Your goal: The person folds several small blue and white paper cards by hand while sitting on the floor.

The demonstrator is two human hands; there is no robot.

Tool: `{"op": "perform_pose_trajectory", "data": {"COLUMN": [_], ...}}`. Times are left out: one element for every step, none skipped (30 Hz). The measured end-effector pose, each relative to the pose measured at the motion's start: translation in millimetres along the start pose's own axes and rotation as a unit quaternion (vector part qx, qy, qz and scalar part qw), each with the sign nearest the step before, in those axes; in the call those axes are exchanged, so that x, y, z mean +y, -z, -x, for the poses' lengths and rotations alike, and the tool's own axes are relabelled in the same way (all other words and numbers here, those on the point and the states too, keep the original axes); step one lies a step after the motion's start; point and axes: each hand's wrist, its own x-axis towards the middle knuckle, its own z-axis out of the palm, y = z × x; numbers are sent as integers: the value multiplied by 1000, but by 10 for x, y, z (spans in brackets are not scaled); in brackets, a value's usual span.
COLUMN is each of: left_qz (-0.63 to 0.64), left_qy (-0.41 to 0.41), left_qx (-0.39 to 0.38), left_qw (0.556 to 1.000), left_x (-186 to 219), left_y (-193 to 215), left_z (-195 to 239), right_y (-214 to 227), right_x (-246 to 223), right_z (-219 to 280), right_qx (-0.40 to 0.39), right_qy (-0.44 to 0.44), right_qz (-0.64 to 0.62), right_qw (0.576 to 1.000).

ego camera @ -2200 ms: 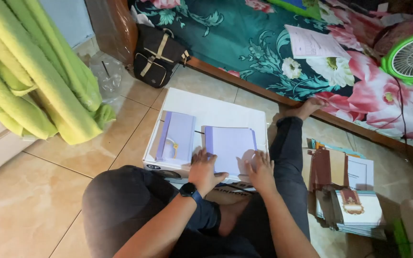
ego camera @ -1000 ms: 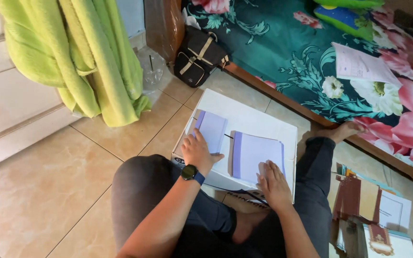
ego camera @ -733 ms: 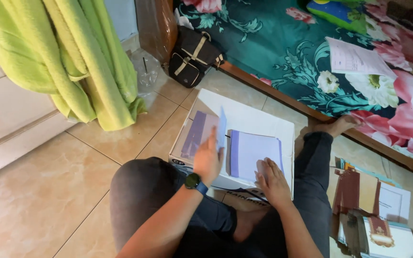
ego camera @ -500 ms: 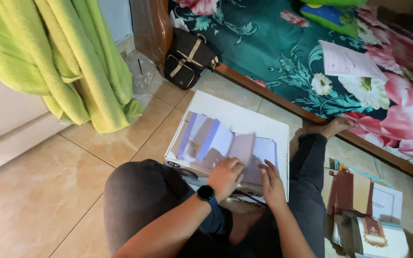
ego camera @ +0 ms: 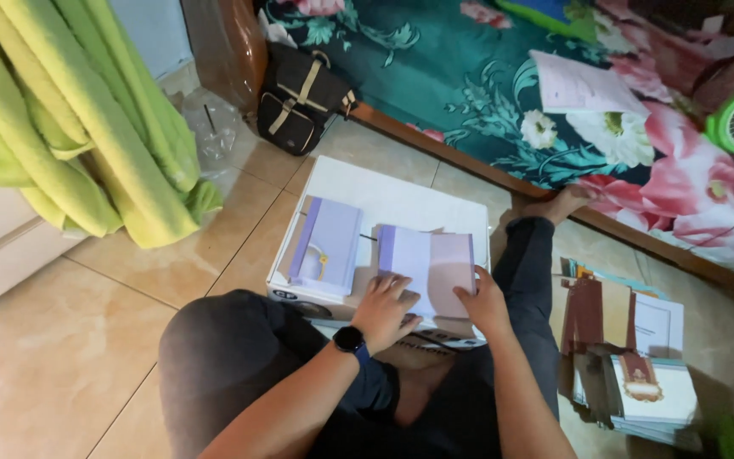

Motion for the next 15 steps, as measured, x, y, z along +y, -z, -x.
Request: {"op": "perform_pose_trajectory", "data": {"left_qz": [-1,11,24,24,8,-8,-7,-6,-6,-6,-9,-13,-12,-11,-11], "left_qy": [-2,25,53,52,80,108,106,122,139,138,153,168,170,169,169], "left_qx": [2,-4,-15,-17,-32,-48,-48,-48,-47,-46,-42,-39,-40,-41,-41], "left_qw": [1000,1000,998,998,996,993,993,991,989,989,987,985,985,985,985], "left_x": [4,6,22,27,46,63,64,64,64,52,39,23,10,-3,-28], "left_y": [-3,-9,-8,42,86,131,113,97,83,11,-60,-130,-166,-202,-236], "left_z": [-11,-21,8,-8,-21,-34,-38,-40,-40,-33,-12,9,15,20,12], "right_y": [0,-3,-30,-43,-47,-52,-115,-178,-242,-277,-324,-374,-348,-322,-296], "right_x": [10,22,47,22,8,-7,65,135,203,198,194,189,34,-121,-286], "right_z": [-4,-11,25,37,61,84,85,87,85,88,96,103,155,207,240], "right_qx": [3,6,7,7,17,27,29,98,165,166,167,168,166,87,9], "right_qy": [1,-8,-20,-22,-10,3,2,68,134,133,144,153,154,151,149], "right_qz": [0,10,19,18,33,48,49,112,175,176,223,269,269,274,277], "right_qw": [1000,1000,1000,1000,999,998,998,987,961,961,950,936,936,946,949]}}
